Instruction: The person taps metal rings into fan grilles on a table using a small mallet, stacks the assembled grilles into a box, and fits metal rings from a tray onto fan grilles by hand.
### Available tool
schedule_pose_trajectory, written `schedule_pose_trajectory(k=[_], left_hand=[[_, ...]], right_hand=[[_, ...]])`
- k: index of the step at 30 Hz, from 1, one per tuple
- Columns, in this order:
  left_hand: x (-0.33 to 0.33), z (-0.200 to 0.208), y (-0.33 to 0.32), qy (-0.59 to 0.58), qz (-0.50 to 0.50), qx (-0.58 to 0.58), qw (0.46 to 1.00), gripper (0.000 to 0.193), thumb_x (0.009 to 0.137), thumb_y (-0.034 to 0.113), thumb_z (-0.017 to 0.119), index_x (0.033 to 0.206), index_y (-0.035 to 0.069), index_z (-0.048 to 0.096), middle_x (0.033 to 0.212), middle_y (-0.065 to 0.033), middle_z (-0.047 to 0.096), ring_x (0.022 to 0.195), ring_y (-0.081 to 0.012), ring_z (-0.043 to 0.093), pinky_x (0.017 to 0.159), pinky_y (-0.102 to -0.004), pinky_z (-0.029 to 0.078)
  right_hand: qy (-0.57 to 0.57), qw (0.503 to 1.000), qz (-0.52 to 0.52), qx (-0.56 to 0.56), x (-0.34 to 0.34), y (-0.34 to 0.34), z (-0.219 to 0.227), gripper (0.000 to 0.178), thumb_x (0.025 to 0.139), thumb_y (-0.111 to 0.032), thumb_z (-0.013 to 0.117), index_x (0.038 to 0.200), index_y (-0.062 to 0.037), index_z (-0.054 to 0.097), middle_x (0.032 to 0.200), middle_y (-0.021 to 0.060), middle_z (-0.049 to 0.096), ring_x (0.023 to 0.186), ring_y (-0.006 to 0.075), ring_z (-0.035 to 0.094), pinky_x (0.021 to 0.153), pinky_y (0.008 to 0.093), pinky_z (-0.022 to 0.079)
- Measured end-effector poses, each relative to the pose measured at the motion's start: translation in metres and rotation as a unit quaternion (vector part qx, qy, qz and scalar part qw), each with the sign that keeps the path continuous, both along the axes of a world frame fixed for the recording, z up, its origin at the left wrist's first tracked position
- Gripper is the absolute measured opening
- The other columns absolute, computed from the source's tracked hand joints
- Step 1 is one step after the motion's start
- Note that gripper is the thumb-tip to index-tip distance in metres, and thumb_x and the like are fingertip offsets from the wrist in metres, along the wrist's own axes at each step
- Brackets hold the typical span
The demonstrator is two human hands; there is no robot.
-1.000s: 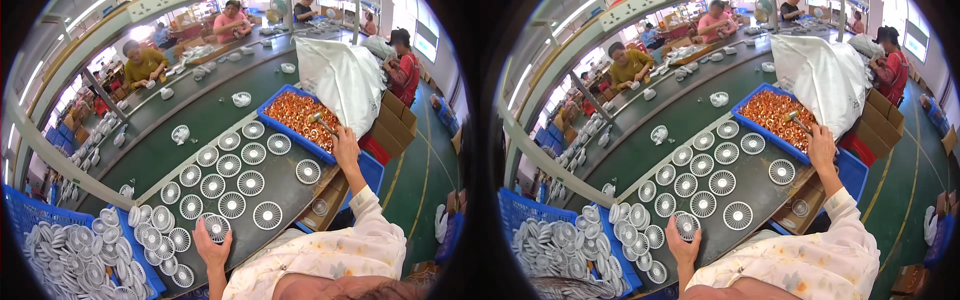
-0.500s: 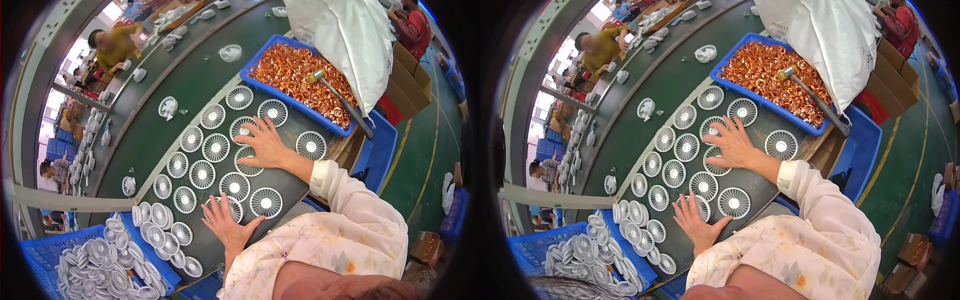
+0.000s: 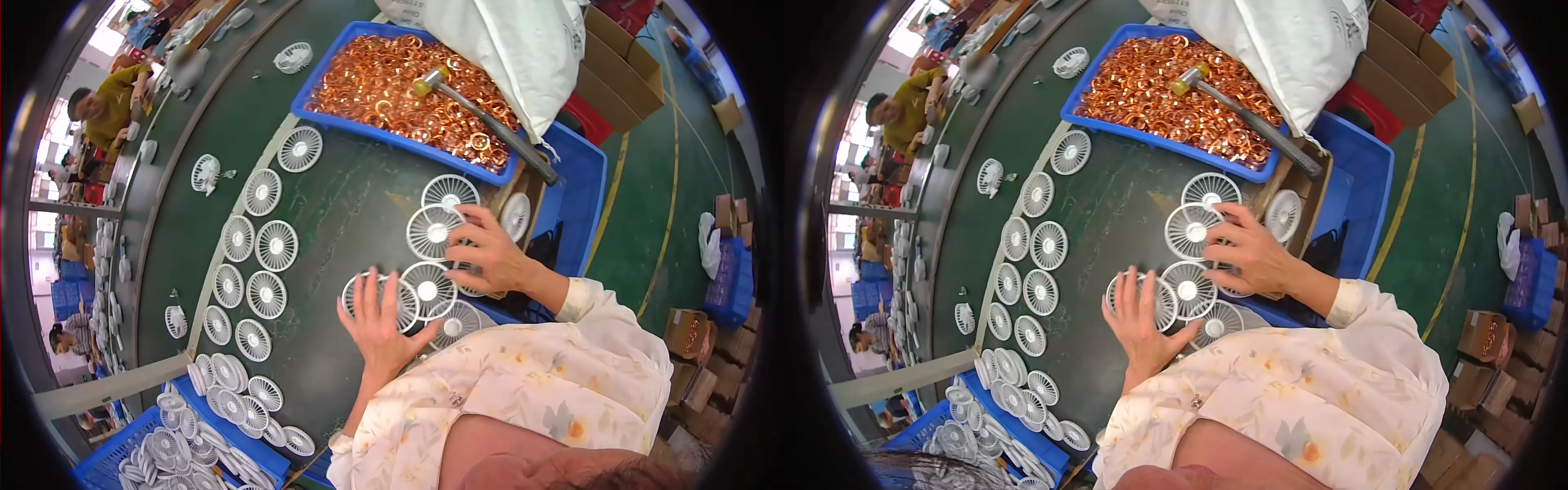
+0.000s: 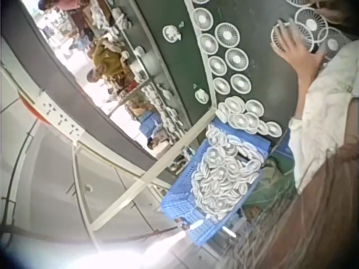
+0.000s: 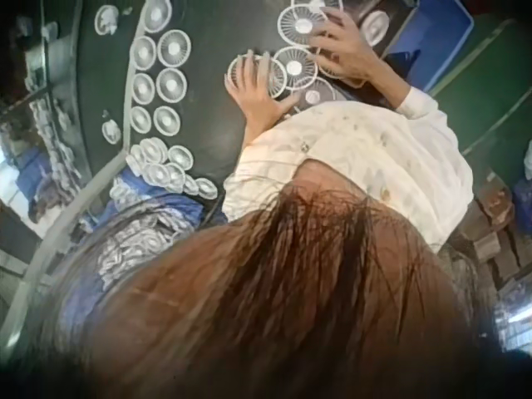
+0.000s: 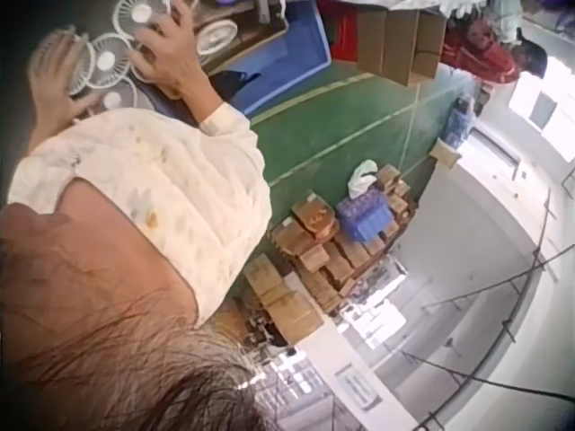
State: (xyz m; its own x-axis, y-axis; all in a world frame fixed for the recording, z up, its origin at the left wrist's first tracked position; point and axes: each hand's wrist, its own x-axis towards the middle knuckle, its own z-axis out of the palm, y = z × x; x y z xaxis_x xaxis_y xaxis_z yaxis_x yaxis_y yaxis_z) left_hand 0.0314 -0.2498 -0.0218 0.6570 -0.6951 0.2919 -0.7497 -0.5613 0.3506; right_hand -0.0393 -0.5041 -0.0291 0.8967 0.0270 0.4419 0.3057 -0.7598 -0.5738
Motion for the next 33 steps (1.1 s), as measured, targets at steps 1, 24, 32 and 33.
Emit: schedule_pose_trajectory(k=[1,24,32,33], left_hand=[[0.000,0.000,-0.011,-0.001,-0.027,-0.001,1.000,0.094,0.068,0.060,0.083,0.142,0.008,0.056,0.148,-0.0185,0.051,0.140,-0.0383,0.044,0.111,-0.0650,0.024],[-0.001,-0.011,-0.082,0.119,-0.269,-0.141,0.945,0.066,0.084,0.028,0.077,0.142,0.006,0.055,0.149,-0.0171,0.051,0.141,-0.0393,0.044,0.115,-0.0525,0.038],[0.015,-0.007,-0.024,0.102,-0.161,-0.176,0.966,0.060,0.084,0.021,0.078,0.138,0.005,0.057,0.146,-0.0164,0.053,0.140,-0.0377,0.047,0.110,-0.0466,0.045],[0.018,-0.005,-0.017,0.099,-0.149,-0.180,0.967,0.059,0.084,0.021,0.078,0.138,0.005,0.058,0.146,-0.0164,0.053,0.140,-0.0375,0.047,0.110,-0.0464,0.045]], right_hand=[[-0.001,1.000,-0.027,-0.003,-0.013,-0.005,-0.003,0.023,0.078,-0.020,0.082,0.094,-0.0115,0.067,0.107,0.0064,0.060,0.126,0.0436,0.047,0.098,0.0506,0.047],[0.431,0.881,-0.076,0.182,-0.109,0.061,-0.167,0.046,0.096,-0.037,0.063,0.134,-0.0113,0.061,0.126,0.0222,0.067,0.117,0.0400,0.064,0.100,0.0467,0.050],[0.490,0.849,-0.064,0.186,-0.095,0.075,-0.134,0.052,0.097,-0.040,0.055,0.145,-0.0187,0.057,0.130,0.0218,0.066,0.119,0.0387,0.064,0.105,0.0432,0.048],[0.489,0.852,-0.052,0.181,-0.093,0.073,-0.134,0.052,0.097,-0.040,0.055,0.145,-0.0187,0.057,0.130,0.0218,0.066,0.119,0.0387,0.064,0.105,0.0432,0.048]])
